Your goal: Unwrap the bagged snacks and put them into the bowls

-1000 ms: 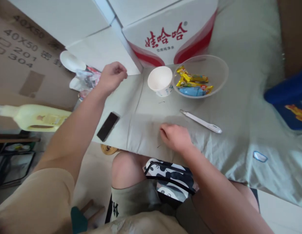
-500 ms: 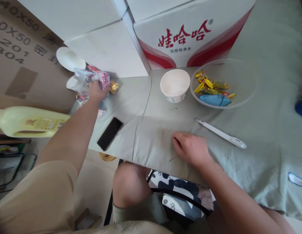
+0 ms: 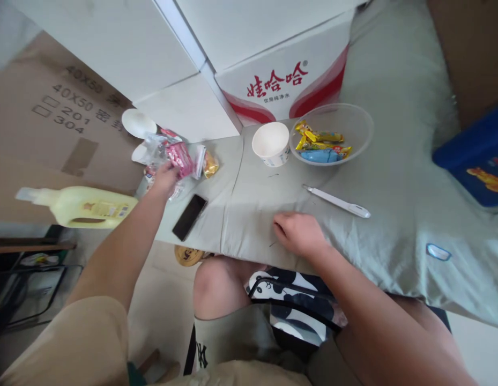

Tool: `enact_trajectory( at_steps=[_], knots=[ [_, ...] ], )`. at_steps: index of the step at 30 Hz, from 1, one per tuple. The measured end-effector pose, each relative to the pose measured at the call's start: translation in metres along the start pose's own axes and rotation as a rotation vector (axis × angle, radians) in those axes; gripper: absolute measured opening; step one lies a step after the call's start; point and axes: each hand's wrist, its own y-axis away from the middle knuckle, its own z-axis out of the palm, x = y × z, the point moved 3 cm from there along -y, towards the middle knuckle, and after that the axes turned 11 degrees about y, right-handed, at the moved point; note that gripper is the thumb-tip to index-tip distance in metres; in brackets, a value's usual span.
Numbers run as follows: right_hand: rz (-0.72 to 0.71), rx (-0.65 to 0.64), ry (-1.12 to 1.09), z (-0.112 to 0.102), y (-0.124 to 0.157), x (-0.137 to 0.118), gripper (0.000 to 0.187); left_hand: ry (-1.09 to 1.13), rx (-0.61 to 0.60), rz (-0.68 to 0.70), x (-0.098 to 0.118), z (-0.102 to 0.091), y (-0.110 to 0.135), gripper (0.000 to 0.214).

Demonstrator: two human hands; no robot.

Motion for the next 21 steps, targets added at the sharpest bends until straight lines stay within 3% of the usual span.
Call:
enact_trajectory(
  at_steps=[2,5,8,11,13,15,18,21],
  knots=[
    [-0.053,-0.003,0.004,0.0,0.004,-0.002,0.029,0.348,0.054,-0.163,0.003,0.002,0.017,0.013],
    [-0.087,0.0,0.005,-0.001,0.007,-0.004,0.03,0.618,-0.009,-0.266,0.017,0.004,0.041,0.015],
    [-0.088,0.019,-0.08,-0.002,0.008,-0.005,0.029,0.806,-0.105,-0.296,0.033,0.01,0.069,0.015],
    [-0.047,0.097,-0.361,-0.002,0.003,-0.003,0.022,0.885,-0.17,-0.335,0.04,0.029,0.111,0.019],
    [0.024,0.209,-0.648,-0.001,-0.003,0.002,0.023,0.906,-0.244,-0.438,0.035,0.056,0.146,0.019],
    [0.071,0.364,-0.925,-0.001,-0.01,0.011,0.039,0.911,-0.353,-0.596,0.021,0.092,0.183,0.016],
    [0.048,0.585,-1.132,-0.008,-0.015,0.024,0.067,0.889,-0.676,-0.841,-0.004,0.153,0.232,0.013],
    [0.028,0.58,-1.206,-0.015,-0.013,0.034,0.067,0.9,-0.859,-0.971,-0.023,0.193,0.258,0.017]
  ],
)
